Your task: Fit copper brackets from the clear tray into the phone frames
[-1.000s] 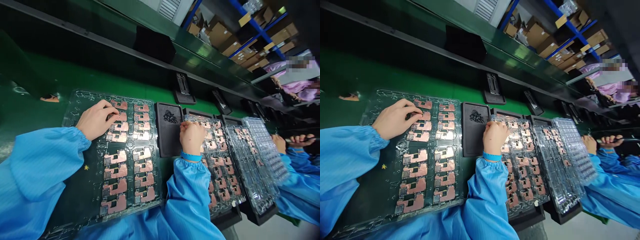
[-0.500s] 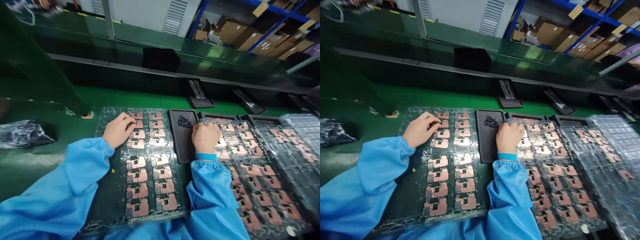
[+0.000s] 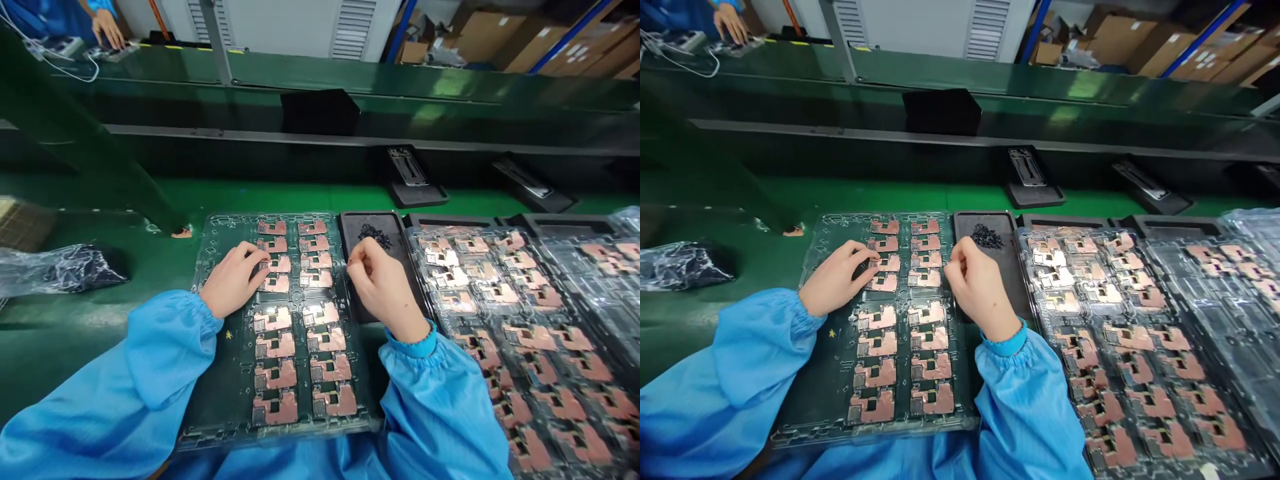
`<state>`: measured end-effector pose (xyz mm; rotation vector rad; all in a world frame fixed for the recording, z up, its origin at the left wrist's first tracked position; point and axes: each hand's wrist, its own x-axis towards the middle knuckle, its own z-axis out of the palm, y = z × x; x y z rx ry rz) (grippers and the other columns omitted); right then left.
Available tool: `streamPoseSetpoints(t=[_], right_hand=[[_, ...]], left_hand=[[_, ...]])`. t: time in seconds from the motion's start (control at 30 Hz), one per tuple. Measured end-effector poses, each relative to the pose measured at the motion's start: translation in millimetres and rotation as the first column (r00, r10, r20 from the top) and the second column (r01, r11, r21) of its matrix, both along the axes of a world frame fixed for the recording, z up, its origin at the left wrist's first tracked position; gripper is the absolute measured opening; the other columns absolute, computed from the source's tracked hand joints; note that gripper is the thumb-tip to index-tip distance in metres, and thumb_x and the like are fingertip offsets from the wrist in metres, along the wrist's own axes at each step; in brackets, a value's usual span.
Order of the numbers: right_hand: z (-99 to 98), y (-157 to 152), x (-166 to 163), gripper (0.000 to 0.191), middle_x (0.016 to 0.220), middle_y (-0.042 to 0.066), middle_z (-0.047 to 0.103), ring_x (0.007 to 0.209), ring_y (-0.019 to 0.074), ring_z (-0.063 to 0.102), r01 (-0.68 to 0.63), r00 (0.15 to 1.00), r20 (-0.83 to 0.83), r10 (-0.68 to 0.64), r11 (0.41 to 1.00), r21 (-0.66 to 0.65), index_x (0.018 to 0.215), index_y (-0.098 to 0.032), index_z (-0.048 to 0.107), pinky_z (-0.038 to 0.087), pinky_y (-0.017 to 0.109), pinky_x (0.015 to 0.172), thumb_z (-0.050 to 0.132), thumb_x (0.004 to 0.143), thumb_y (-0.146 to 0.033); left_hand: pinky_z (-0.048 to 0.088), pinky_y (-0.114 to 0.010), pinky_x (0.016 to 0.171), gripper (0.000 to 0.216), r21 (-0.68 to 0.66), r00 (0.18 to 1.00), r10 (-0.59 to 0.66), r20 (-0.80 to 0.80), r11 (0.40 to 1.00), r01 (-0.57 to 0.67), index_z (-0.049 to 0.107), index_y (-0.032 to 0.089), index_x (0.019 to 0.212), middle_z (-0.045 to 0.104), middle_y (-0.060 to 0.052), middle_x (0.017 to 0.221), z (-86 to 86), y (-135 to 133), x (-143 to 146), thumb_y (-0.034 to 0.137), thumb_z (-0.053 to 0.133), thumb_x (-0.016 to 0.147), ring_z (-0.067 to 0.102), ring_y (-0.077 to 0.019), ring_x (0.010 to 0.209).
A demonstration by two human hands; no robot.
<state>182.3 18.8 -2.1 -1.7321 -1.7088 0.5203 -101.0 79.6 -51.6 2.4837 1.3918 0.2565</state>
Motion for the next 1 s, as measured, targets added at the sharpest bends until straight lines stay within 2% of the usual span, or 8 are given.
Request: streamPoseSetpoints(t=[0.17, 0.33, 0.47, 0.57, 0.67, 0.77, 0.87, 1.0], right_hand=[[-6.0, -1.2, -9.3, 0.007, 0.074, -0.004, 0.056, 0.065, 0.0136, 0.054, -0.102, 0.946, -0.311, 0.09, 0.995, -0.023, 0.091, -0.024, 0.05, 0.041, 0.026, 0.061, 0.054, 0.088, -0.02], [-12.7, 2.3, -4.1, 0.009, 0.077, -0.002, 0.06, 0.067, 0.0139, 0.054, -0.134, 0.939, -0.328, 0.107, 0.989, -0.059, 0.095, -0.021, 0.06, 0.041, 0.027, 0.062, 0.051, 0.096, -0.024], [-11.6, 2.5, -10.0, 0.013, 0.078, -0.001, 0.061, 0.072, 0.0142, 0.058, -0.217, 0.887, -0.432, 0.163, 0.973, -0.078, 0.09, -0.02, 0.063, 0.044, 0.028, 0.066, 0.051, 0.096, -0.022], [-10.6, 2.2, -13.8, 0.012, 0.084, 0.001, 0.063, 0.074, 0.0148, 0.058, -0.316, 0.81, -0.55, 0.204, 0.942, -0.115, 0.089, -0.019, 0.064, 0.047, 0.028, 0.066, 0.057, 0.095, -0.028], [-10.8, 1.0, -14.6, 0.016, 0.086, 0.002, 0.063, 0.072, 0.0148, 0.057, -0.425, 0.725, -0.648, 0.235, 0.892, -0.152, 0.093, -0.019, 0.065, 0.049, 0.028, 0.065, 0.063, 0.095, -0.036], [-12.0, -1.2, -18.4, 0.02, 0.088, 0.002, 0.062, 0.078, 0.0163, 0.059, -0.513, 0.649, -0.716, 0.257, 0.843, -0.162, 0.095, -0.02, 0.065, 0.052, 0.03, 0.07, 0.065, 0.096, -0.04], [-13.7, -4.2, -29.8, 0.022, 0.084, 0.001, 0.06, 0.077, 0.016, 0.059, -0.563, 0.617, -0.749, 0.242, 0.801, -0.204, 0.093, -0.021, 0.064, 0.052, 0.03, 0.069, 0.065, 0.097, -0.042], [-15.8, -9.3, -48.0, 0.014, 0.088, 0.001, 0.063, 0.078, 0.0157, 0.061, -0.58, 0.622, -0.739, 0.259, 0.786, -0.212, 0.103, -0.022, 0.063, 0.053, 0.03, 0.07, 0.064, 0.099, -0.035]], left_hand=[[0.052, -0.048, 0.095, 0.036, 0.012, 0.999, -0.03, 0.034, 0.999, 0.029, 0.061, 0.024, 0.131, 0.057, -0.011, 0.123, -3.0, -1.1, -0.3, 0.04, 0.043, 0.105, 0.058, -0.0304, 0.11], [0.049, -0.049, 0.096, 0.029, 0.033, 0.995, -0.003, 0.101, 0.999, -0.001, 0.066, 0.021, 0.118, 0.057, -0.013, 0.12, -3.3, -1.4, 4.5, 0.039, 0.05, 0.103, 0.054, -0.0311, 0.108], [0.049, -0.046, 0.096, 0.018, 0.039, 0.982, 0.01, 0.19, 0.999, -0.017, 0.064, 0.021, 0.103, 0.066, -0.009, 0.108, 8.0, -3.1, 7.6, 0.031, 0.049, 0.102, 0.056, -0.0285, 0.104], [0.051, -0.041, 0.091, 0.018, 0.02, 0.954, 0.065, 0.294, 0.997, -0.074, 0.062, 0.023, 0.11, 0.068, -0.006, 0.106, 22.4, -13.3, 4.1, 0.031, 0.047, 0.103, 0.06, -0.0248, 0.098], [0.055, -0.034, 0.08, 0.024, -0.174, 0.852, 0.227, 0.471, 0.971, -0.163, 0.059, 0.025, 0.122, 0.066, -0.005, 0.109, 35.1, -32.2, -2.9, 0.034, 0.048, 0.103, 0.064, -0.0208, 0.091], [0.056, -0.03, 0.071, 0.025, -0.365, 0.742, 0.366, 0.561, 0.914, -0.176, 0.058, 0.028, 0.125, 0.06, -0.002, 0.094, 39.2, -51.9, -6.3, 0.036, 0.051, 0.102, 0.062, -0.0185, 0.082], [0.061, -0.031, 0.069, 0.028, -0.501, 0.66, 0.423, 0.621, 0.862, -0.081, 0.055, 0.029, 0.127, 0.059, -0.002, 0.093, 34.0, -63.5, -3.3, 0.033, 0.056, 0.099, 0.063, -0.0174, 0.077], [0.064, -0.033, 0.061, 0.039, -0.663, 0.585, 0.516, 0.626, 0.747, 0.051, 0.052, 0.03, 0.131, 0.062, -0.006, 0.111, 22.3, -65.0, 0.0, 0.033, 0.064, 0.095, 0.067, -0.0146, 0.065]])
